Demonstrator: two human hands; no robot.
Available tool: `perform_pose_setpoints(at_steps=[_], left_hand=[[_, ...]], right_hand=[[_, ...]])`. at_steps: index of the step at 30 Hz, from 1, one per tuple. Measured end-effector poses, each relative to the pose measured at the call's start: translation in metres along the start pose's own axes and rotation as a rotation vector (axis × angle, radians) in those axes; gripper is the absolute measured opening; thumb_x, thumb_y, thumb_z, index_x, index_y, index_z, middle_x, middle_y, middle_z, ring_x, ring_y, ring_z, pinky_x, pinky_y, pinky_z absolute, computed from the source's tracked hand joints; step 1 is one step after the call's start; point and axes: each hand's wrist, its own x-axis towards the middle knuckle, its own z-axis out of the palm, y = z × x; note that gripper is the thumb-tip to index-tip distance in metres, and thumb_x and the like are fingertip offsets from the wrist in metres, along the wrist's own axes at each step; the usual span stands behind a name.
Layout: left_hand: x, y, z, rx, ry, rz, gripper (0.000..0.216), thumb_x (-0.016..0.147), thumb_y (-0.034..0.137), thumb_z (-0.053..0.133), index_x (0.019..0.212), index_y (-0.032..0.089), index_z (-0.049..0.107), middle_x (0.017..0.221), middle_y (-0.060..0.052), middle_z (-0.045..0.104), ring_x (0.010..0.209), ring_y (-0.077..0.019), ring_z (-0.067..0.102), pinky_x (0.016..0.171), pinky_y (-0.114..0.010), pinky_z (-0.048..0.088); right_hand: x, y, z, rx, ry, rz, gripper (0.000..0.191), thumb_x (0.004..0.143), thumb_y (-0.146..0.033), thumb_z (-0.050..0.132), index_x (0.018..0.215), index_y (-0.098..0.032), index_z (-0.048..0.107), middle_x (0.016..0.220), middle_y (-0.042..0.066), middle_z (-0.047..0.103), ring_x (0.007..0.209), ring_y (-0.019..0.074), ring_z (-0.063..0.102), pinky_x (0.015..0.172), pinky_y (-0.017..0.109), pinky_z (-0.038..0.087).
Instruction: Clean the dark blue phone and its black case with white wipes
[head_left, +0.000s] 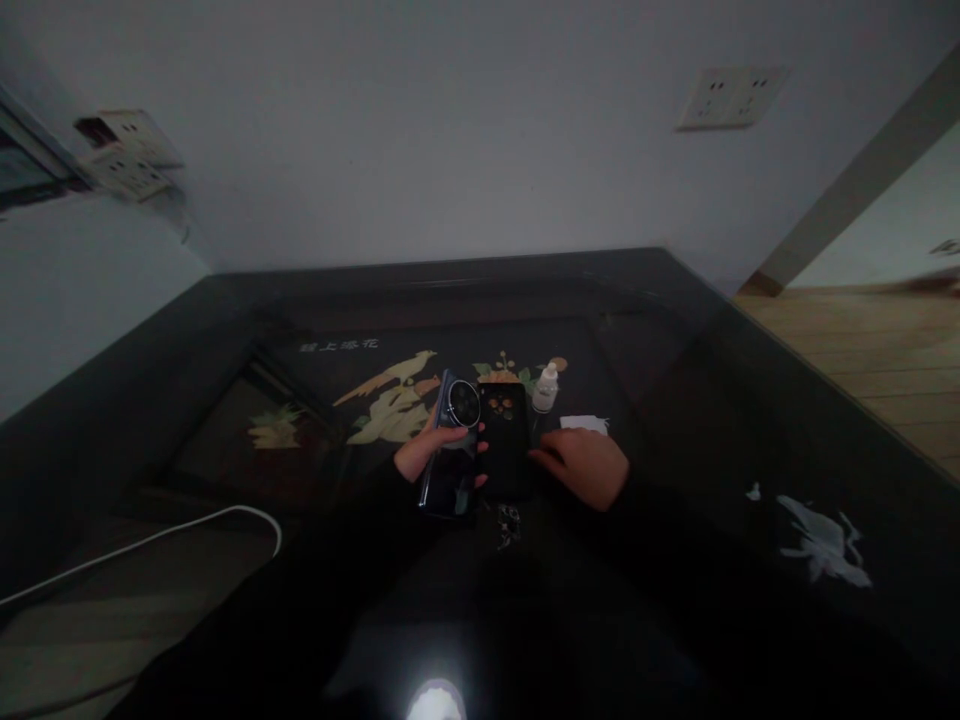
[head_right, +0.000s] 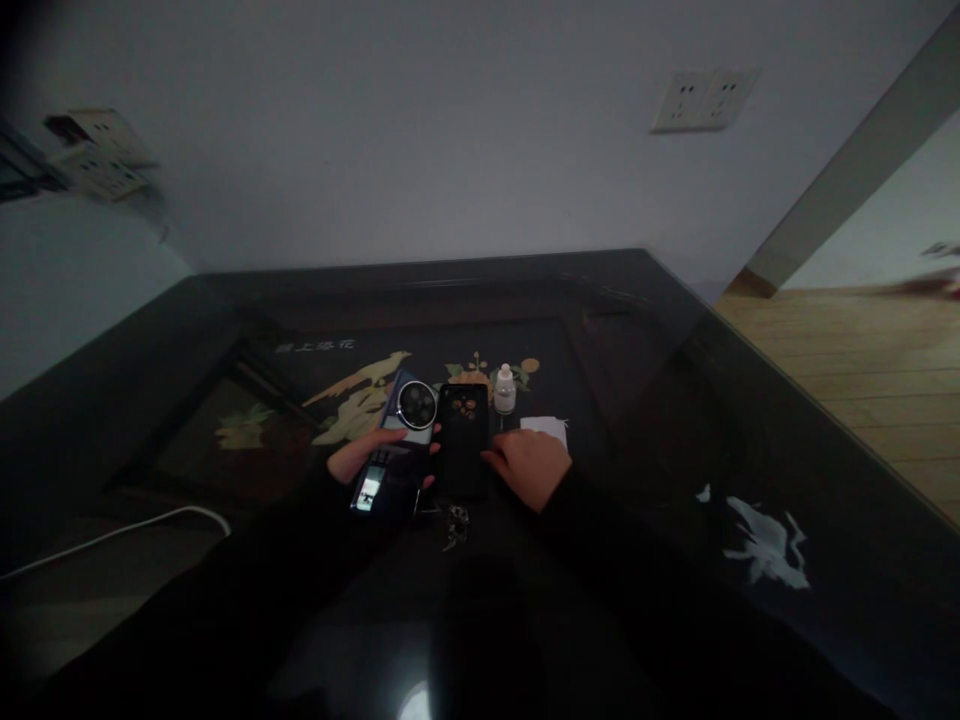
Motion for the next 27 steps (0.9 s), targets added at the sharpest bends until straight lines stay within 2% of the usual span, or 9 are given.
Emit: perform_pose_setpoints(at_steps=[3, 8, 14, 19, 23, 25, 27], left_hand=[[0.004, 0.000, -0.002, -0.018, 0.025, -0.016, 0.036, 0.072, 0.014, 0.060, 0.107, 0.021, 0.053, 0.116, -0.007, 0.056, 0.094, -0.0194, 0.058, 0.077, -0.044, 0.049], [0.005, -0.002, -0.002, 0.016, 0.037, 0.032, 0.058, 0.068, 0.013, 0.064, 0.119, 0.029, 0.044, 0.120, -0.007, 0.052, 0.092, -0.0202, 0.058, 0.077, -0.050, 0.048], [0.004, -0.004, 0.000, 0.127, 0.012, 0.071, 0.075, 0.064, 0.017, 0.068, 0.127, 0.038, 0.033, 0.123, -0.006, 0.051, 0.098, -0.0251, 0.057, 0.069, -0.043, 0.049], [0.005, -0.004, -0.002, 0.153, -0.018, 0.077, 0.058, 0.067, 0.020, 0.065, 0.119, 0.032, 0.044, 0.119, -0.006, 0.051, 0.091, -0.0220, 0.058, 0.063, -0.037, 0.049], [0.004, -0.002, -0.005, 0.191, -0.036, 0.015, 0.039, 0.068, 0.025, 0.065, 0.105, 0.022, 0.055, 0.101, -0.006, 0.058, 0.080, -0.0168, 0.058, 0.061, -0.031, 0.048], [0.002, -0.002, -0.004, 0.191, -0.031, 0.024, 0.039, 0.068, 0.025, 0.065, 0.105, 0.021, 0.055, 0.102, -0.006, 0.058, 0.083, -0.0184, 0.058, 0.063, -0.032, 0.048], [-0.001, -0.002, -0.001, 0.176, -0.009, 0.075, 0.048, 0.067, 0.022, 0.065, 0.112, 0.027, 0.051, 0.113, -0.006, 0.054, 0.089, -0.0207, 0.057, 0.064, -0.035, 0.049]], right_hand=[[0.002, -0.005, 0.013, -0.003, 0.034, 0.038, 0.038, 0.090, -0.046, 0.035, 0.081, -0.021, 0.061, 0.087, 0.005, 0.067, 0.077, 0.0179, 0.063, 0.055, 0.024, 0.036], [0.001, -0.009, 0.017, -0.007, 0.071, 0.049, 0.034, 0.090, -0.045, 0.035, 0.081, -0.021, 0.058, 0.086, 0.003, 0.066, 0.078, 0.0185, 0.063, 0.054, 0.024, 0.035], [0.008, -0.015, 0.022, -0.027, 0.071, 0.123, 0.040, 0.090, -0.049, 0.030, 0.090, -0.019, 0.055, 0.081, 0.008, 0.067, 0.072, 0.0222, 0.065, 0.054, 0.027, 0.038], [0.010, -0.015, 0.023, -0.046, 0.084, 0.148, 0.030, 0.091, -0.039, 0.032, 0.089, -0.020, 0.055, 0.081, 0.008, 0.068, 0.072, 0.0219, 0.065, 0.056, 0.027, 0.038], [0.005, -0.015, 0.019, -0.054, 0.100, 0.161, 0.030, 0.091, -0.038, 0.031, 0.090, -0.021, 0.055, 0.077, 0.007, 0.067, 0.070, 0.0221, 0.065, 0.055, 0.027, 0.037], [0.004, -0.016, 0.017, -0.053, 0.099, 0.159, 0.028, 0.091, -0.037, 0.032, 0.092, -0.022, 0.055, 0.075, 0.006, 0.067, 0.069, 0.0224, 0.065, 0.055, 0.027, 0.037], [0.003, -0.018, 0.018, -0.050, 0.091, 0.158, 0.026, 0.090, -0.035, 0.034, 0.091, -0.022, 0.056, 0.075, 0.006, 0.067, 0.069, 0.0230, 0.065, 0.055, 0.028, 0.037]])
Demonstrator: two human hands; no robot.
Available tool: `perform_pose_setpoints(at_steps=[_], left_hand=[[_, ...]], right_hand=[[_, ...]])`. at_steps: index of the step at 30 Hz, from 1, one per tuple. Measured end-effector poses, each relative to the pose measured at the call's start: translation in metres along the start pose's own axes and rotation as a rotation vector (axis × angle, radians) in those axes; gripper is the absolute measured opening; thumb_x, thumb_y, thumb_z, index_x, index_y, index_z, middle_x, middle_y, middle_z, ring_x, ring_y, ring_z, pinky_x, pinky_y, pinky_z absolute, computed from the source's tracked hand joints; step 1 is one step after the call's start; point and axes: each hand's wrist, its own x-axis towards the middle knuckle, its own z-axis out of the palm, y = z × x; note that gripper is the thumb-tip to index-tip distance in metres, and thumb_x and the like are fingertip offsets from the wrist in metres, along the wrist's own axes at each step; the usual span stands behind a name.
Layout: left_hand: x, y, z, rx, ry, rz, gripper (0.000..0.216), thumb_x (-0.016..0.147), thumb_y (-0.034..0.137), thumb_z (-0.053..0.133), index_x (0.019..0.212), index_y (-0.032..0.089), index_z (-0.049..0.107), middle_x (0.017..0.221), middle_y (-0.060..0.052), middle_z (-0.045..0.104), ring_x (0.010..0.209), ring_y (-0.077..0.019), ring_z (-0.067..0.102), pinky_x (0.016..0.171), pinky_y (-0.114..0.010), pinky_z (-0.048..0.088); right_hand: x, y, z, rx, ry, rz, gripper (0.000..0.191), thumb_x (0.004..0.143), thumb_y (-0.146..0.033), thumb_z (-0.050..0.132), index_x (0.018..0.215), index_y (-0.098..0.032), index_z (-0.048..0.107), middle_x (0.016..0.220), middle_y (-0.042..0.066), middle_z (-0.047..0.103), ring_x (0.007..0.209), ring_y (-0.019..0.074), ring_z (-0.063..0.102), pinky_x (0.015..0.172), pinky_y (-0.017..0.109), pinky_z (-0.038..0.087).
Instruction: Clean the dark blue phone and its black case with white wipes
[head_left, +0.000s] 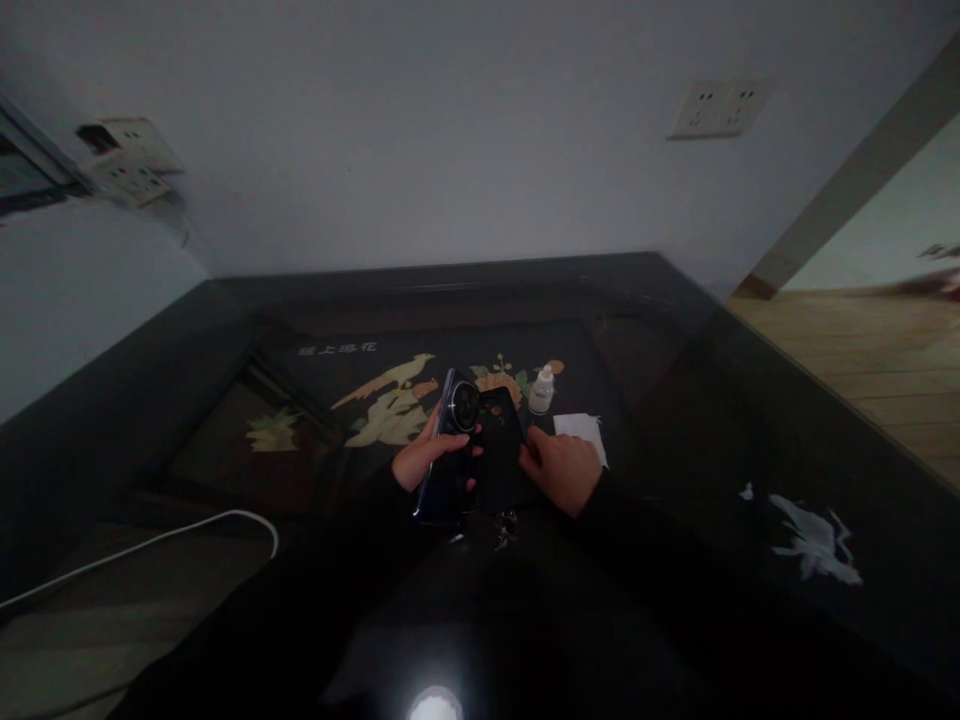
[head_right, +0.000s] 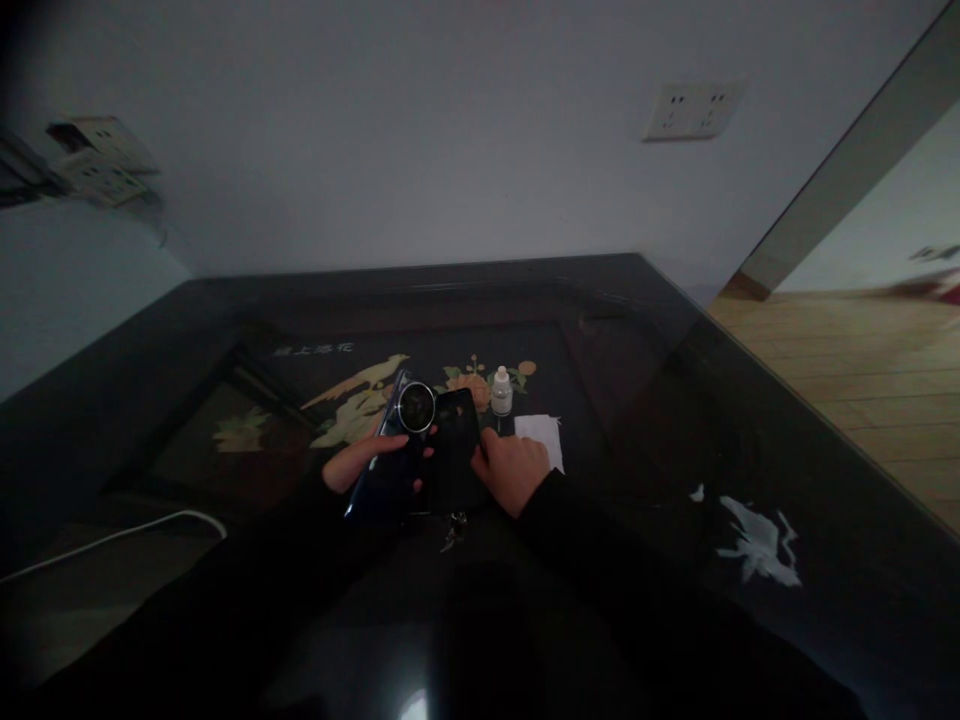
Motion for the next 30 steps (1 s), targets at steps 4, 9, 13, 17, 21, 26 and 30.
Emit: perform_pose_setpoints(at_steps=[4, 9, 13, 17, 21, 26, 30], left_hand=[[-0.005, 0.001, 0.007, -0.020, 0.035, 0.034, 0.072, 0.065, 0.017, 0.066, 0.125, 0.040, 0.035, 0.123, -0.004, 0.046, 0.093, -0.0218, 0.055, 0.066, -0.039, 0.050], [-0.008, -0.003, 0.012, 0.012, 0.055, 0.093, 0.087, 0.064, 0.015, 0.066, 0.133, 0.043, 0.022, 0.120, -0.006, 0.045, 0.092, -0.0208, 0.053, 0.063, -0.038, 0.052], [-0.007, -0.011, 0.017, 0.117, 0.070, 0.182, 0.091, 0.065, 0.022, 0.068, 0.136, 0.045, 0.015, 0.124, -0.006, 0.043, 0.088, -0.0189, 0.054, 0.059, -0.030, 0.053], [-0.006, -0.015, 0.027, 0.060, 0.029, 0.202, 0.082, 0.070, 0.045, 0.062, 0.139, 0.038, 0.016, 0.124, -0.006, 0.045, 0.083, -0.0157, 0.054, 0.056, -0.024, 0.049], [-0.019, -0.012, 0.035, 0.077, 0.079, 0.215, 0.074, 0.072, 0.040, 0.060, 0.136, 0.036, 0.023, 0.129, -0.006, 0.040, 0.097, -0.0193, 0.052, 0.063, -0.027, 0.050], [-0.039, 0.005, 0.025, 0.157, 0.036, 0.237, 0.078, 0.070, 0.026, 0.063, 0.133, 0.041, 0.020, 0.119, -0.005, 0.048, 0.098, -0.0217, 0.056, 0.073, -0.041, 0.050], [-0.022, 0.010, 0.004, 0.359, 0.095, 0.313, 0.064, 0.073, 0.031, 0.056, 0.128, 0.024, 0.025, 0.085, -0.006, 0.064, 0.069, -0.0198, 0.063, 0.065, -0.039, 0.048]], right_hand=[[0.001, -0.003, 0.003, 0.019, -0.011, -0.010, 0.026, 0.088, -0.033, 0.037, 0.086, -0.019, 0.059, 0.075, 0.010, 0.067, 0.071, 0.0244, 0.065, 0.056, 0.028, 0.037], [0.001, -0.002, -0.008, 0.114, 0.026, -0.047, 0.037, 0.091, -0.040, 0.032, 0.085, -0.017, 0.060, 0.077, 0.012, 0.068, 0.075, 0.0261, 0.065, 0.059, 0.030, 0.039], [-0.009, -0.005, -0.018, 0.441, -0.004, -0.212, 0.040, 0.094, -0.044, 0.022, 0.108, -0.022, 0.053, 0.078, 0.002, 0.067, 0.065, 0.0139, 0.064, 0.058, 0.023, 0.042], [-0.020, -0.013, -0.013, 1.067, -0.071, -0.358, 0.058, 0.090, -0.049, 0.032, 0.138, -0.019, 0.020, 0.089, 0.004, 0.066, 0.069, 0.0158, 0.064, 0.062, 0.028, 0.048], [-0.020, -0.014, -0.007, 1.205, 0.124, -0.293, 0.066, 0.086, -0.049, 0.043, 0.139, -0.018, 0.020, 0.129, 0.011, 0.049, 0.119, 0.0220, 0.045, 0.098, 0.037, 0.037], [-0.017, -0.015, -0.005, 1.586, 0.078, -0.153, 0.060, 0.083, -0.048, 0.045, 0.136, -0.026, 0.025, 0.136, 0.005, 0.042, 0.119, 0.0217, 0.046, 0.092, 0.037, 0.045], [-0.018, -0.017, -0.005, 1.829, -0.062, -0.093, 0.058, 0.083, -0.044, 0.047, 0.135, -0.027, 0.029, 0.126, 0.006, 0.052, 0.103, 0.0213, 0.058, 0.082, 0.036, 0.051]])
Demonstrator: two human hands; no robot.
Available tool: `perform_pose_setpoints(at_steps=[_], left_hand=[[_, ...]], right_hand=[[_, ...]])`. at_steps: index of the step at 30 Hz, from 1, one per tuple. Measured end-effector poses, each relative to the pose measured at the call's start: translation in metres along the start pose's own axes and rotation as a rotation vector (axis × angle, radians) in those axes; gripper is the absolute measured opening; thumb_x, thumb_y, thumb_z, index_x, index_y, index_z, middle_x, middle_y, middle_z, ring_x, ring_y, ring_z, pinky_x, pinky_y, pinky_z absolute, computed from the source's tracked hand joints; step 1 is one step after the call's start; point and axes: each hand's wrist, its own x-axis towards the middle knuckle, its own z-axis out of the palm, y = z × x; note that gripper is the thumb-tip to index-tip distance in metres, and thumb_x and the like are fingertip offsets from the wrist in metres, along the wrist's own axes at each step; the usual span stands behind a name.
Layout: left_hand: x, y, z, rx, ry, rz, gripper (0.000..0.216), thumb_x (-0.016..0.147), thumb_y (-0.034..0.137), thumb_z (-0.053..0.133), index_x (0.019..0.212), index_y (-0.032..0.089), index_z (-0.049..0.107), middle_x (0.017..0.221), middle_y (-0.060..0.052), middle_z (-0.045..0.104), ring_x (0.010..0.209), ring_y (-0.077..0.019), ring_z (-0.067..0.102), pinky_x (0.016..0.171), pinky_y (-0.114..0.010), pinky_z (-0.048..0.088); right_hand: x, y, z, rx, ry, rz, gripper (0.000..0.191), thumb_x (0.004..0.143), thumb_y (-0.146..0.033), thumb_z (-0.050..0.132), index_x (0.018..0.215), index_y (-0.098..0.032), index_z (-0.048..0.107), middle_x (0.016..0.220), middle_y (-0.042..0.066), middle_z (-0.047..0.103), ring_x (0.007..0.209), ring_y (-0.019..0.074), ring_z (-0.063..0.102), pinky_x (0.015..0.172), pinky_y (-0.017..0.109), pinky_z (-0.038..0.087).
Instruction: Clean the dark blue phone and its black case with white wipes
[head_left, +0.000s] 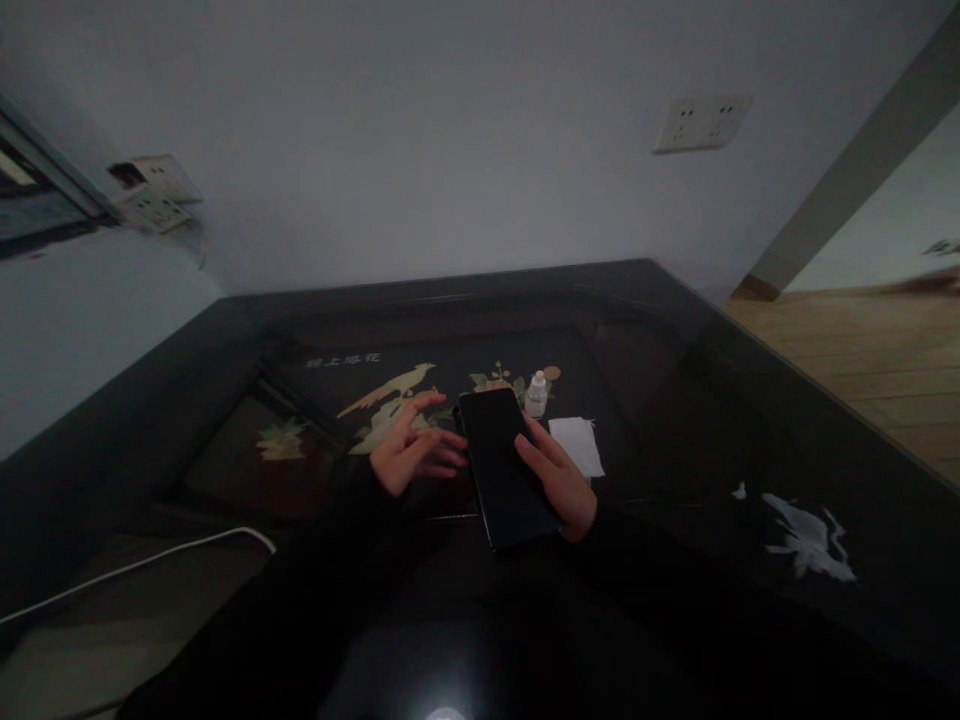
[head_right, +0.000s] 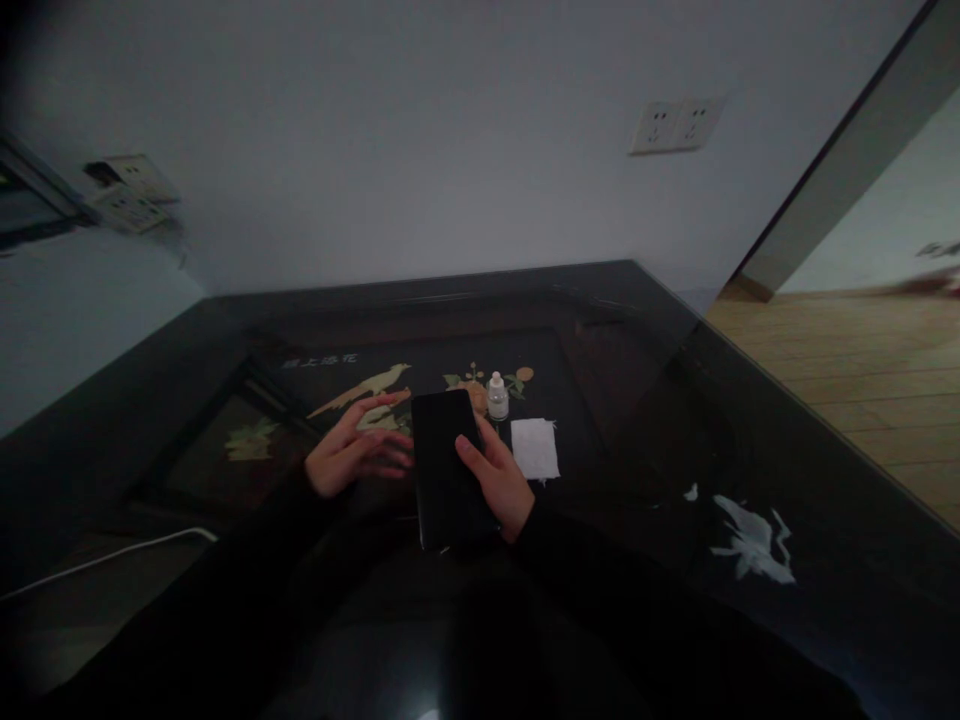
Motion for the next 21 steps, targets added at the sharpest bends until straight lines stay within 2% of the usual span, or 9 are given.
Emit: perform_pose_setpoints(at_steps=[2, 3, 5, 8, 11, 13, 15, 18, 21], left_hand=[[0.013, -0.015, -0.002, 0.291, 0.156, 0.083, 0.062, 0.071, 0.033, 0.058, 0.126, 0.020, 0.032, 0.065, -0.001, 0.060, 0.049, -0.0151, 0.053, 0.057, -0.032, 0.043], [0.018, -0.023, -0.001, 0.447, 0.229, 0.109, 0.063, 0.068, 0.034, 0.060, 0.124, 0.018, 0.038, 0.057, 0.001, 0.056, 0.047, -0.0158, 0.051, 0.061, -0.033, 0.042], [0.025, -0.037, 0.003, 0.685, 0.231, 0.117, 0.072, 0.063, 0.038, 0.065, 0.127, 0.017, 0.041, 0.057, 0.000, 0.054, 0.054, -0.0214, 0.054, 0.067, -0.037, 0.040], [0.028, -0.046, 0.009, 0.893, 0.177, 0.143, 0.074, 0.066, 0.040, 0.061, 0.132, 0.022, 0.036, 0.086, -0.009, 0.059, 0.077, -0.0300, 0.058, 0.076, -0.042, 0.039], [0.029, -0.047, 0.007, 1.014, 0.175, 0.133, 0.071, 0.070, 0.033, 0.052, 0.137, 0.021, 0.030, 0.109, -0.016, 0.053, 0.092, -0.0348, 0.055, 0.081, -0.045, 0.038], [0.032, -0.048, 0.002, 0.989, 0.207, 0.079, 0.075, 0.066, 0.026, 0.053, 0.137, 0.020, 0.029, 0.108, -0.015, 0.053, 0.096, -0.0350, 0.053, 0.084, -0.046, 0.036], [0.035, -0.051, -0.003, 0.864, 0.269, 0.062, 0.078, 0.060, 0.020, 0.056, 0.135, 0.019, 0.034, 0.102, -0.013, 0.056, 0.097, -0.0350, 0.052, 0.089, -0.047, 0.032], [0.039, -0.057, -0.010, 0.677, 0.321, 0.100, 0.075, 0.057, 0.017, 0.057, 0.130, 0.014, 0.041, 0.093, -0.013, 0.058, 0.098, -0.0357, 0.051, 0.094, -0.048, 0.028], [0.042, -0.061, -0.015, 0.522, 0.313, 0.149, 0.063, 0.055, 0.019, 0.057, 0.118, 0.013, 0.052, 0.092, -0.011, 0.060, 0.101, -0.0333, 0.051, 0.095, -0.044, 0.030]], right_hand=[[0.000, -0.001, 0.000, 0.027, -0.044, -0.025, 0.059, 0.082, -0.043, 0.048, 0.135, -0.026, 0.030, 0.126, 0.006, 0.052, 0.103, 0.0210, 0.058, 0.083, 0.035, 0.050], [0.001, -0.002, -0.001, 0.027, -0.059, -0.039, 0.059, 0.082, -0.042, 0.048, 0.135, -0.026, 0.030, 0.127, 0.006, 0.051, 0.104, 0.0210, 0.057, 0.083, 0.035, 0.050], [0.002, -0.003, -0.002, 0.021, -0.060, -0.057, 0.059, 0.082, -0.042, 0.050, 0.135, -0.026, 0.030, 0.128, 0.006, 0.050, 0.106, 0.0211, 0.056, 0.085, 0.035, 0.049], [0.003, -0.003, -0.004, 0.019, -0.023, -0.040, 0.061, 0.080, -0.042, 0.051, 0.135, -0.027, 0.030, 0.129, 0.006, 0.050, 0.107, 0.0219, 0.055, 0.083, 0.035, 0.050], [0.004, -0.001, -0.005, 0.006, 0.012, -0.022, 0.060, 0.080, -0.042, 0.051, 0.135, -0.026, 0.030, 0.128, 0.007, 0.050, 0.107, 0.0230, 0.055, 0.081, 0.037, 0.051], [0.003, -0.002, -0.005, -0.002, 0.025, -0.040, 0.059, 0.081, -0.042, 0.050, 0.134, -0.026, 0.030, 0.128, 0.007, 0.050, 0.109, 0.0230, 0.054, 0.084, 0.038, 0.050], [0.003, -0.002, -0.004, 0.002, 0.035, -0.060, 0.059, 0.081, -0.040, 0.051, 0.134, -0.026, 0.030, 0.129, 0.007, 0.050, 0.111, 0.0225, 0.053, 0.088, 0.039, 0.048], [0.002, -0.002, -0.005, 0.017, 0.046, -0.085, 0.058, 0.080, -0.038, 0.054, 0.133, -0.026, 0.034, 0.130, 0.006, 0.049, 0.113, 0.0217, 0.052, 0.095, 0.041, 0.043], [0.002, 0.002, -0.005, 0.038, 0.059, -0.085, 0.058, 0.078, -0.036, 0.057, 0.131, -0.027, 0.037, 0.128, 0.006, 0.051, 0.112, 0.0220, 0.053, 0.097, 0.042, 0.041]])
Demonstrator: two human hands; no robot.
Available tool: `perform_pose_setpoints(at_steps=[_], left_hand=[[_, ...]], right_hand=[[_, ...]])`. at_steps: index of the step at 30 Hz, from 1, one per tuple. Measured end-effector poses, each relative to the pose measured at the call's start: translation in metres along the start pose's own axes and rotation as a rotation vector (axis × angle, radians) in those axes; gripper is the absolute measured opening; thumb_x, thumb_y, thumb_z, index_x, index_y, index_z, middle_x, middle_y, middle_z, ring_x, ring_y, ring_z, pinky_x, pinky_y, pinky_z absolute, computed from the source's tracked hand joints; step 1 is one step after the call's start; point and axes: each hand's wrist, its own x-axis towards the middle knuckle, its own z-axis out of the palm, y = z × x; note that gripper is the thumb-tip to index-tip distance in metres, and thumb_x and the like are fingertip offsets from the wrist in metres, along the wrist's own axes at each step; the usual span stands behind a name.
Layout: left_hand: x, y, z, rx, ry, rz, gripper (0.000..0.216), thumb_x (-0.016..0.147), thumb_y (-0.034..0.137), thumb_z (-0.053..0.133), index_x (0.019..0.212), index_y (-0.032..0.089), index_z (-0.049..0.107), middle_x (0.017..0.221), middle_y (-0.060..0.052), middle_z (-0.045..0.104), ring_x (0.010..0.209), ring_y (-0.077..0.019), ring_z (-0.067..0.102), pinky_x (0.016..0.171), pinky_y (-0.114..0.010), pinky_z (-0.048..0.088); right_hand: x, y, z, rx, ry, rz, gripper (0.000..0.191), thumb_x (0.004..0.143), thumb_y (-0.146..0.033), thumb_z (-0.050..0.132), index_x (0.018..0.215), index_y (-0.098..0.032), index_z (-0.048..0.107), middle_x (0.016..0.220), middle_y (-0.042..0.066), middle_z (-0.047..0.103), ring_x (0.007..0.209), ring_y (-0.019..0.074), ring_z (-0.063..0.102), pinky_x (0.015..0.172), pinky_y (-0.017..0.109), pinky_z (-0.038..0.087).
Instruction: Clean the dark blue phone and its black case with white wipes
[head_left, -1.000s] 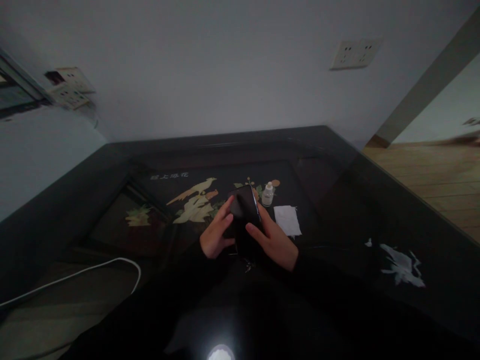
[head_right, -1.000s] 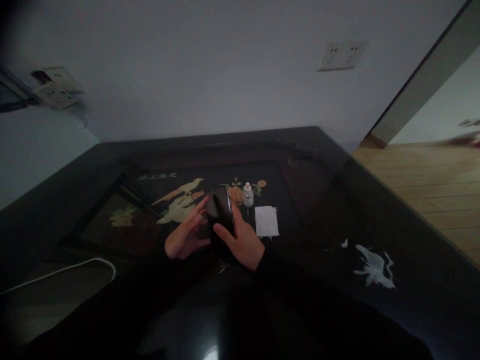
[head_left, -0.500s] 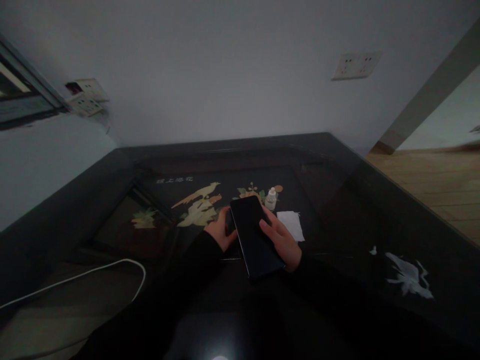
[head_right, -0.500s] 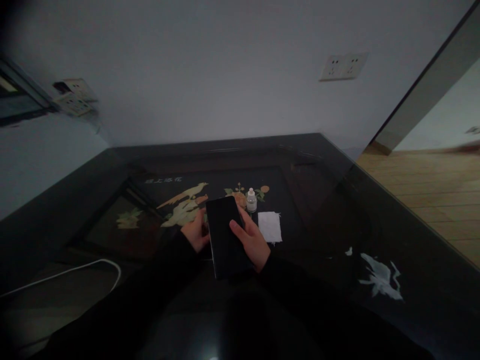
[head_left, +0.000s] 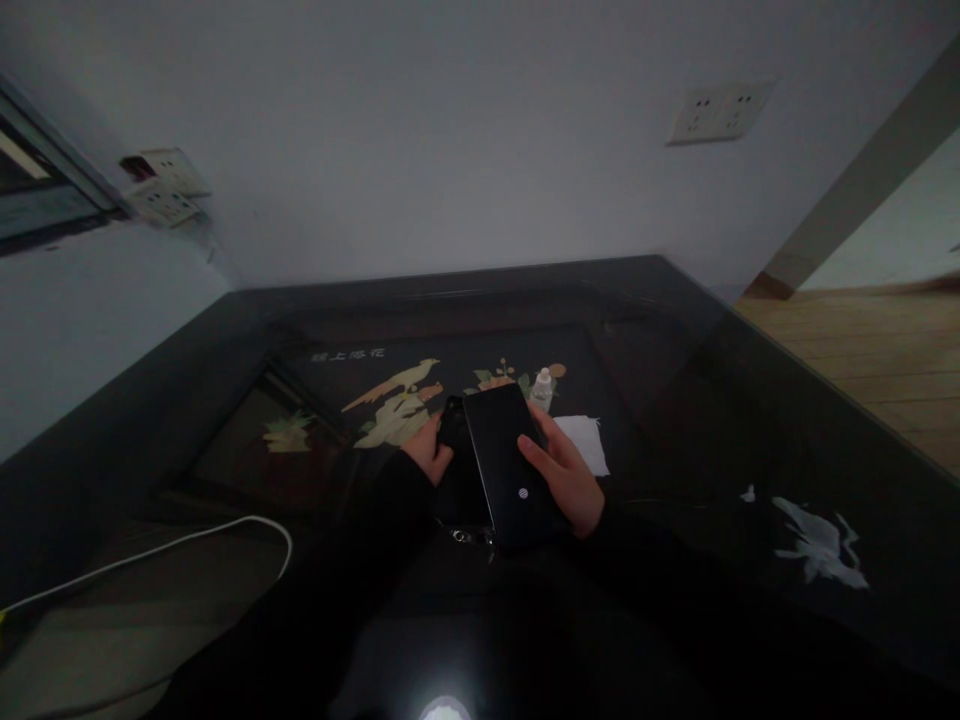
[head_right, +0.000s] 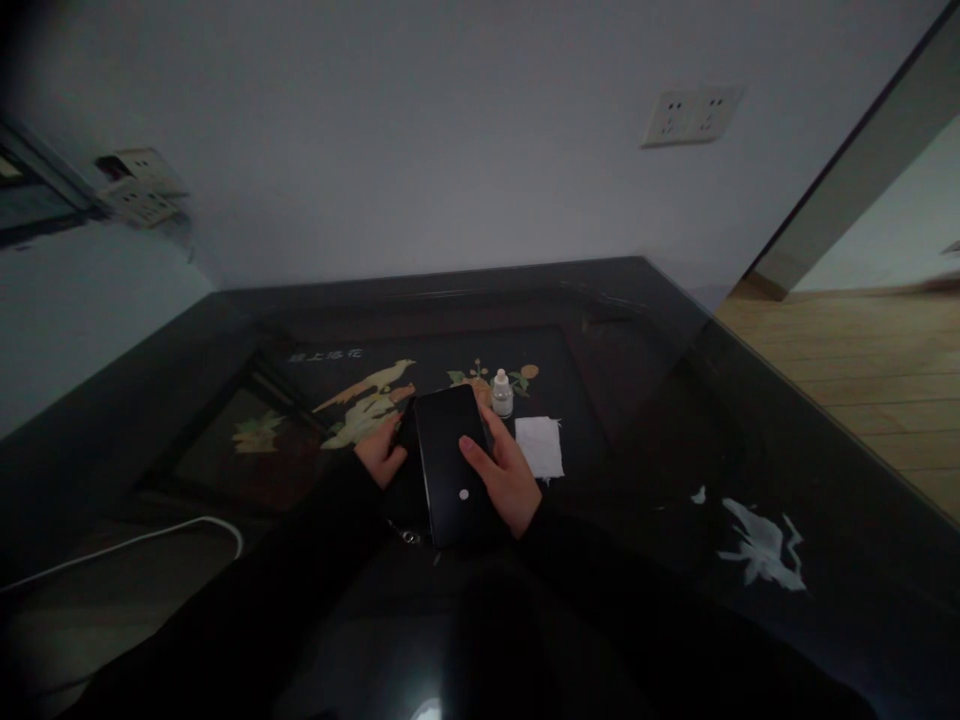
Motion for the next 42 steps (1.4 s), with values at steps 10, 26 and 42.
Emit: perform_pose_setpoints(at_steps=[10, 26, 42], left_hand=[[-0.024, -0.011, 0.037, -0.718, 0.107, -0.131, 0.057, 0.062, 0.028, 0.056, 0.118, 0.018, 0.051, 0.104, -0.004, 0.065, 0.098, -0.0223, 0.059, 0.084, -0.033, 0.044], [-0.056, 0.044, 0.050, -1.386, -0.064, -0.282, 0.105, 0.050, 0.018, 0.073, 0.139, 0.023, 0.018, 0.134, -0.007, 0.047, 0.123, -0.0270, 0.042, 0.104, -0.040, 0.029], [-0.057, 0.023, 0.061, -1.321, -0.073, -0.011, 0.099, 0.062, 0.020, 0.066, 0.142, 0.025, 0.007, 0.136, -0.005, 0.044, 0.125, -0.0221, 0.039, 0.105, -0.034, 0.029]], right_hand=[[0.004, 0.001, -0.008, -0.223, 0.057, -0.110, 0.062, 0.075, -0.032, 0.061, 0.131, -0.025, 0.037, 0.127, 0.006, 0.051, 0.121, 0.0236, 0.044, 0.099, 0.045, 0.038], [0.004, 0.013, -0.002, -0.611, 0.046, -0.222, 0.058, 0.079, -0.028, 0.054, 0.133, -0.019, 0.033, 0.131, 0.011, 0.046, 0.117, 0.0251, 0.048, 0.097, 0.047, 0.040], [0.003, 0.015, 0.002, -0.664, -0.047, -0.244, 0.060, 0.080, -0.025, 0.053, 0.135, -0.022, 0.029, 0.137, 0.008, 0.040, 0.125, 0.0228, 0.039, 0.103, 0.047, 0.034]])
